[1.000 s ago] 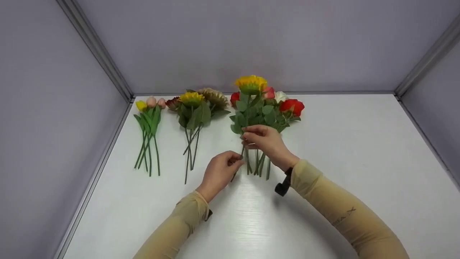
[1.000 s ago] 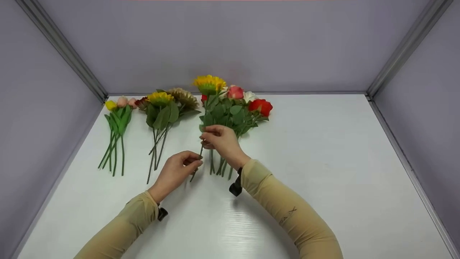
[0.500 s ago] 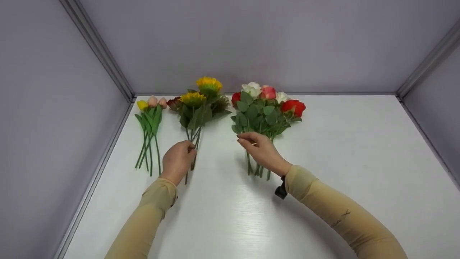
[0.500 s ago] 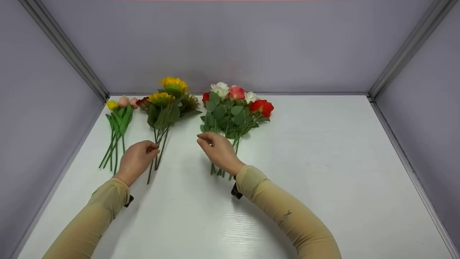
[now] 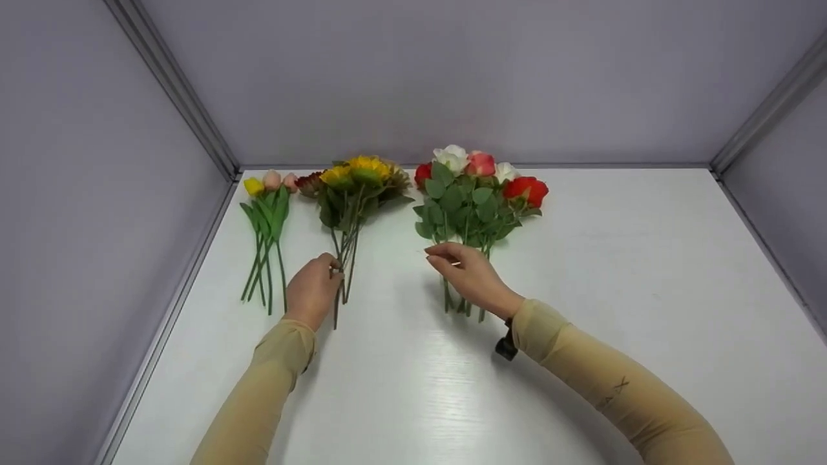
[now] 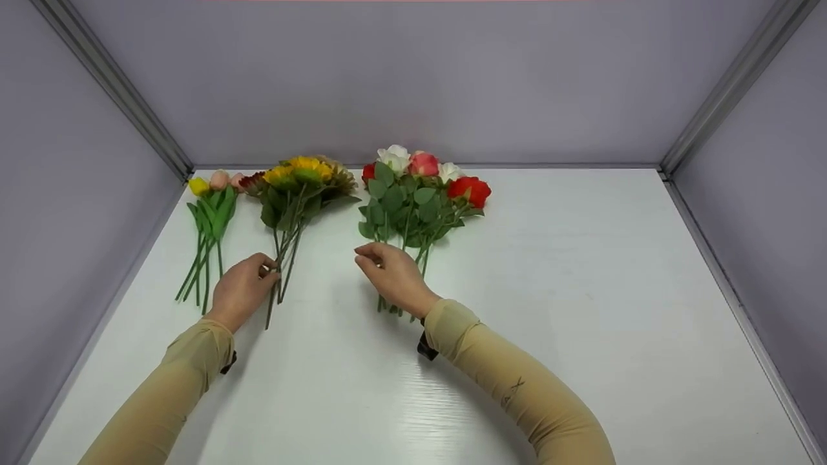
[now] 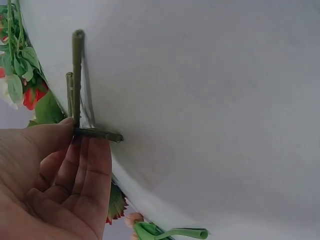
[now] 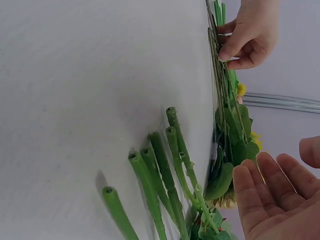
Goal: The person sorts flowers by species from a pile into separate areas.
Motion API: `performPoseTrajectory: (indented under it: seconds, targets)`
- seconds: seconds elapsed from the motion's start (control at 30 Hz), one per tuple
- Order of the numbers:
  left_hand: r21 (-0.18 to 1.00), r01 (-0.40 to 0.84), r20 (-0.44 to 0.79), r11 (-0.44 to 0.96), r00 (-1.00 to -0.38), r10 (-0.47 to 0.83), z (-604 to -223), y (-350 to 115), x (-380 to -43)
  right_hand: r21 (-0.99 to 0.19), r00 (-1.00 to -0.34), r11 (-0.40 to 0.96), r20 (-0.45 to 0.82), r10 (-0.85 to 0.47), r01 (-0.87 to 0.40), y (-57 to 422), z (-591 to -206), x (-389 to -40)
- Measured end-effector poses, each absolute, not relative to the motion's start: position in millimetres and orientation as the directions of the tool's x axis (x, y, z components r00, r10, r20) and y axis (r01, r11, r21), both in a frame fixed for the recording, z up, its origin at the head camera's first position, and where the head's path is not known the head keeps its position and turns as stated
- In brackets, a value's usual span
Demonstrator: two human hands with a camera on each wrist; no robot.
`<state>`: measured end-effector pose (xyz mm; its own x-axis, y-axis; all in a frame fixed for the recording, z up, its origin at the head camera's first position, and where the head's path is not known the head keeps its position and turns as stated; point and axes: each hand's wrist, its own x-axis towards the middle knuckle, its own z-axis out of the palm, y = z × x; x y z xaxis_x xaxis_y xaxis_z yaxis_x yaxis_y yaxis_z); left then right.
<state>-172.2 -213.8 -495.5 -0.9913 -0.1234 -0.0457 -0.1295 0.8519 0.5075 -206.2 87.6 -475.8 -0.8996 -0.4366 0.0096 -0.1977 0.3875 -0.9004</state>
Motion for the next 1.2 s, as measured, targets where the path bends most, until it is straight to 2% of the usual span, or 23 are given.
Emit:
performPoseTrajectory:
  seconds: [0.23,0.63,0.87,0.97,1.07,1.2]
  targets:
    - [0.503,-0.132,-0.035,0.854,-0.991,-0.132,-497,-214,-173,-0.901,-0.898,0.399,-0.026,-0.439,-0.169,87,-477,-206]
    - [0.54,-0.176,-0.092,0.823,-0.984,-0.15,-502,-216,-178,-0.892,-0.9,0.427,-0.055,-0.432,-0.15,92,-483,-205]
    - [0.545,-0.176,-0.088,0.82,-0.984,-0.152,-496,-215,-179,-0.869,-0.899,0.449,-0.01,-0.438,-0.209,104,-482,-205]
    - [0.519,-0.116,-0.026,0.847,-0.992,-0.12,-493,-217,-178,-0.795,-0.893,0.527,0.04,-0.449,-0.3,120,-481,-207]
    - [0.473,-0.025,0.068,0.881,-0.996,-0.065,-489,-220,-175,-0.673,-0.882,0.619,0.107,-0.459,-0.404,145,-481,-211]
    - [0.39,0.069,0.174,0.918,-0.985,0.0,-483,-227,-168,-0.524,-0.88,0.714,0.181,-0.439,-0.464,189,-481,-218]
